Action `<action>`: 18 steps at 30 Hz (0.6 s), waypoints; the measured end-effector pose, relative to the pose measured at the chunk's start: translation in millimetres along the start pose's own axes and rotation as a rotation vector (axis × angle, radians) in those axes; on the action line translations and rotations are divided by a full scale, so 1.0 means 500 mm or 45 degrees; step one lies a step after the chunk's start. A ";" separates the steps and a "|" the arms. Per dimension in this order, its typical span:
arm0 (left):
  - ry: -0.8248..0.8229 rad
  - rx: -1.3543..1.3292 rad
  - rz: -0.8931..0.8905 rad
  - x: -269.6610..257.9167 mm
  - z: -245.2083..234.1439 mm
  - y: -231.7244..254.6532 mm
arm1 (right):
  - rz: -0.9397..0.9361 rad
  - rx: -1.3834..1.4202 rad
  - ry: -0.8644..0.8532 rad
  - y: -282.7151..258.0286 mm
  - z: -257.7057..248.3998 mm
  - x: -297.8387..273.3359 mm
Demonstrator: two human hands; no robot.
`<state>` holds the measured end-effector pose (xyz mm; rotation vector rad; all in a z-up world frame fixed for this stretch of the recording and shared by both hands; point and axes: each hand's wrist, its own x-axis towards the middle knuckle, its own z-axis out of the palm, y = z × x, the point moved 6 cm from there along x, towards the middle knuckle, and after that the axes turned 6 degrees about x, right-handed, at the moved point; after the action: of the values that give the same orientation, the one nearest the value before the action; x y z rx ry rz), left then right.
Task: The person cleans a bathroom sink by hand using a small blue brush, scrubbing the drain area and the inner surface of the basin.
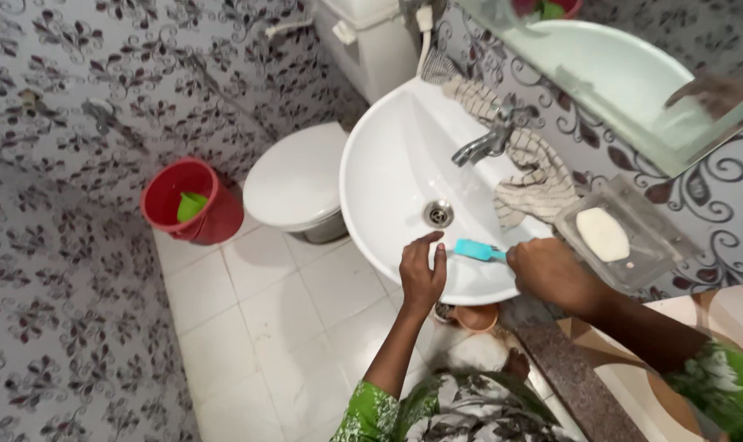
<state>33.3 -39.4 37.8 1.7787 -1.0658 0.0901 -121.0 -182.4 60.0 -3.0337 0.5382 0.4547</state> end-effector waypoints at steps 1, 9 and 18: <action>0.095 -0.029 -0.031 -0.008 -0.013 -0.004 | -0.012 0.007 -0.012 -0.036 -0.003 -0.007; 0.353 -0.063 0.136 -0.022 -0.043 0.008 | -0.022 0.730 -0.089 -0.195 -0.117 0.016; 0.306 -0.168 0.069 -0.022 -0.021 -0.014 | -0.002 -0.067 -0.284 -0.002 -0.095 -0.037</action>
<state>35.7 -23.7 32.7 1.5764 -0.9247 0.2546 -124.1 -178.6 110.8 -2.9766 0.5177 0.8072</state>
